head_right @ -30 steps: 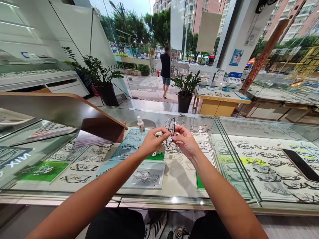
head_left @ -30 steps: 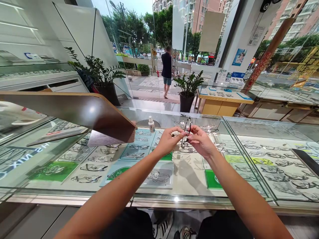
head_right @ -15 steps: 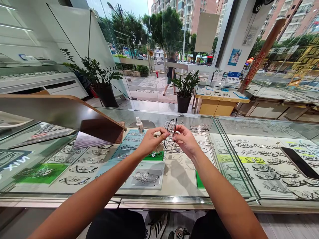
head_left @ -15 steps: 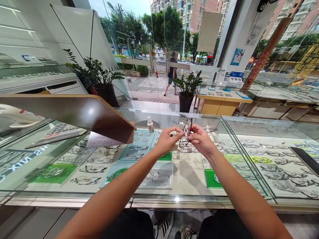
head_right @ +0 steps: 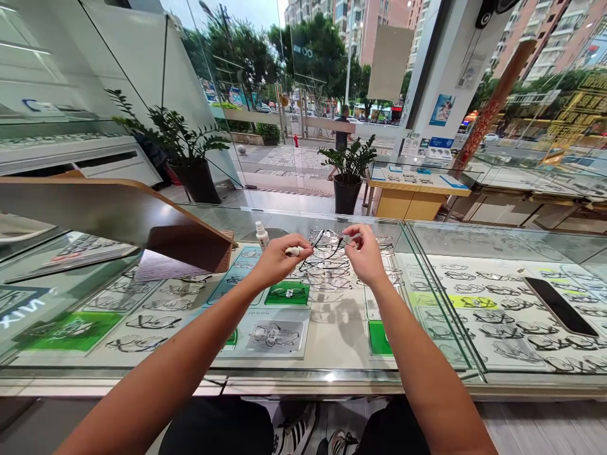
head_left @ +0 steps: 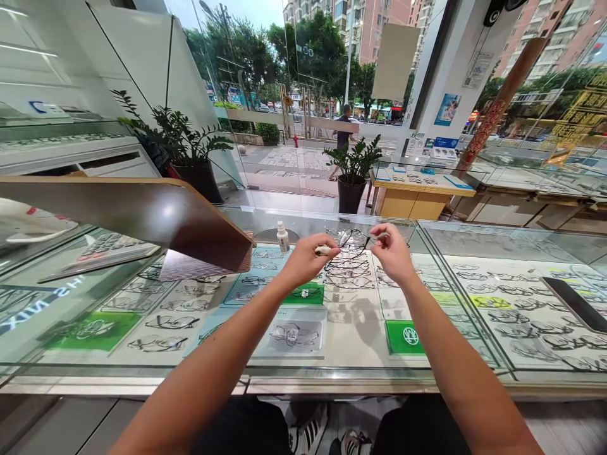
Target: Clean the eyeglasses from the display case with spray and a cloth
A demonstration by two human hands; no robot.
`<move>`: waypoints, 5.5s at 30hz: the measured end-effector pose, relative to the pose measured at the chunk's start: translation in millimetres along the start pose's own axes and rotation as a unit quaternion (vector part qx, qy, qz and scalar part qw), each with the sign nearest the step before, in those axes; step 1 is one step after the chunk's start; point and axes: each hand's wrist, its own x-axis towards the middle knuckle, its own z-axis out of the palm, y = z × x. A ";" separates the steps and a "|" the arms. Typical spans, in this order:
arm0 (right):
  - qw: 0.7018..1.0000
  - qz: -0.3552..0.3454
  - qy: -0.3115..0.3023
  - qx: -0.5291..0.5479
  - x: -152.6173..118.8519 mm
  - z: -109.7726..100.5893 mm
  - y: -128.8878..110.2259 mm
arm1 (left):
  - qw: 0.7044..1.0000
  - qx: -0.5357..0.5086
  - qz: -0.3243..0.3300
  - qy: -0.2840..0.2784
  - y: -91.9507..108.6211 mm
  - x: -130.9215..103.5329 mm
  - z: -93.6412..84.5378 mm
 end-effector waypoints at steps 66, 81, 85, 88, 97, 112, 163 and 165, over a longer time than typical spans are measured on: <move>0.940 -0.266 0.026 -0.211 -36.3 37.0 -11.8 | 0.991 -0.076 -0.061 0.088 1.4 -4.0 15.0; 0.928 -0.236 -0.037 -0.285 -34.6 34.2 -6.1 | 0.991 -0.074 -0.033 0.102 7.9 -3.3 13.6; 0.931 -0.220 -0.035 -0.289 -33.2 32.7 -5.5 | 0.984 -0.096 -0.055 0.139 7.0 -1.5 9.5; 0.935 -0.197 -0.037 -0.292 -31.9 32.7 -4.2 | 0.972 -0.125 -0.082 0.182 4.5 0.4 5.7; 0.944 -0.132 -0.077 -0.293 -33.4 37.0 0.1 | 0.939 -0.167 -0.125 0.275 -2.6 4.4 -2.8; 0.960 -0.171 -0.011 -0.222 -33.1 31.0 -14.6 | 0.980 -0.062 -0.017 0.190 12.0 -3.1 7.5; 0.999 -0.003 0.006 -0.039 -36.5 43.4 -12.3 | 0.968 0.062 -0.213 -0.119 7.8 1.0 -24.2; 0.999 -0.015 0.009 -0.042 -36.1 42.5 -11.0 | 0.938 0.182 -0.242 -0.170 -2.5 1.1 -34.2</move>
